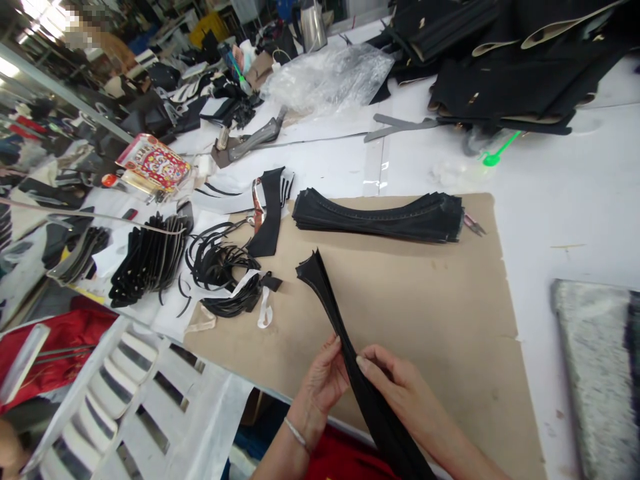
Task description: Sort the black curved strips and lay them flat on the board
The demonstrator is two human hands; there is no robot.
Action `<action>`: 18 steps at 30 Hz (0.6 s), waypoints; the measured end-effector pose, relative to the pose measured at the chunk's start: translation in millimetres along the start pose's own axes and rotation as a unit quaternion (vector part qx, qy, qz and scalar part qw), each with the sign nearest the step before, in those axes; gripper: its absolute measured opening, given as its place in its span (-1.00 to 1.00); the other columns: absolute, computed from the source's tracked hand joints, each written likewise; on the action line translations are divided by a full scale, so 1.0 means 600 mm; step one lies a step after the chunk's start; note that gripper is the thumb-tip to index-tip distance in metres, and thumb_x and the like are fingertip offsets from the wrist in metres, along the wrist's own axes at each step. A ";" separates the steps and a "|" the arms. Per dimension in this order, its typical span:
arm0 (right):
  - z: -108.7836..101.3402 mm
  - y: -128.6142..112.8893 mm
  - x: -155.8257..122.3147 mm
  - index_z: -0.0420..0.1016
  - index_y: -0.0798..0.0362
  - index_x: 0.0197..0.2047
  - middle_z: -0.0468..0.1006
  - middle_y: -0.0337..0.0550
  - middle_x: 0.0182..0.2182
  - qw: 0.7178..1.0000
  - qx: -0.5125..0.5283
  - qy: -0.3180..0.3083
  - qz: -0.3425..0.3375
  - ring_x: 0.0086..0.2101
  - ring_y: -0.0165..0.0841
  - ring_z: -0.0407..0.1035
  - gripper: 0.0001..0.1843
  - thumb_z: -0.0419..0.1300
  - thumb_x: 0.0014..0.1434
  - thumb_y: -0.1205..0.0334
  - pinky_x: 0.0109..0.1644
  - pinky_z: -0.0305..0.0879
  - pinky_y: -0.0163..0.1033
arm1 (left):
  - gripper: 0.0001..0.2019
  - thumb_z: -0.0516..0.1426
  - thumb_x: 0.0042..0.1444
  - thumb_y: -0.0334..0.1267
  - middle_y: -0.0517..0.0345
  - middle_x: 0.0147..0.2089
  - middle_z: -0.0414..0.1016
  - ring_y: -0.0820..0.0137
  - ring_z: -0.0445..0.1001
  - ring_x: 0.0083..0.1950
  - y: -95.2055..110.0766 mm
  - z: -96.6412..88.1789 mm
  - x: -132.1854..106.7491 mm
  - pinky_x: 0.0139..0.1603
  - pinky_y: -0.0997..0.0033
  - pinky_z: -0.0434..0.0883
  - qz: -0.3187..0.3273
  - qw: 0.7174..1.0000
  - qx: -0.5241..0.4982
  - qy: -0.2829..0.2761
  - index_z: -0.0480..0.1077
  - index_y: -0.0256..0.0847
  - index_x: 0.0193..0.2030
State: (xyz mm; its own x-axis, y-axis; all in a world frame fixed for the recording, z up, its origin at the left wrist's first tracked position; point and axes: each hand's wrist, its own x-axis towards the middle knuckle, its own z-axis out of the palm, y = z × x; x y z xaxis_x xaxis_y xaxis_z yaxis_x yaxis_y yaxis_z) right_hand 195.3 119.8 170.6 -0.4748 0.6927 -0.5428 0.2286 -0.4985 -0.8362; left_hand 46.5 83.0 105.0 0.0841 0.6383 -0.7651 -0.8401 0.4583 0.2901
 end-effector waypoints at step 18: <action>-0.118 0.035 0.029 0.27 -0.03 -0.49 0.42 -0.24 -0.57 0.985 -0.168 0.031 -0.017 -0.46 -0.28 0.35 -0.72 0.03 0.03 -0.05 -0.35 0.23 -0.26 | -0.80 0.27 0.05 -0.29 -0.03 -0.27 0.58 0.29 0.56 -0.25 0.057 0.080 0.125 -0.11 0.32 0.49 -0.008 0.999 -0.035 -0.002 0.49 -0.39 -0.23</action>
State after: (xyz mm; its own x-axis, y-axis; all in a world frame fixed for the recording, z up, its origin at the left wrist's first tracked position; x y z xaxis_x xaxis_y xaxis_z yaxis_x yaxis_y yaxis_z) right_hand 252.1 158.5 137.8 -0.4375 0.7413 -0.5091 0.4863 -0.2812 -0.8273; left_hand 50.1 176.4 85.2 0.0990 0.6336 -0.7673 -0.8744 0.4234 0.2368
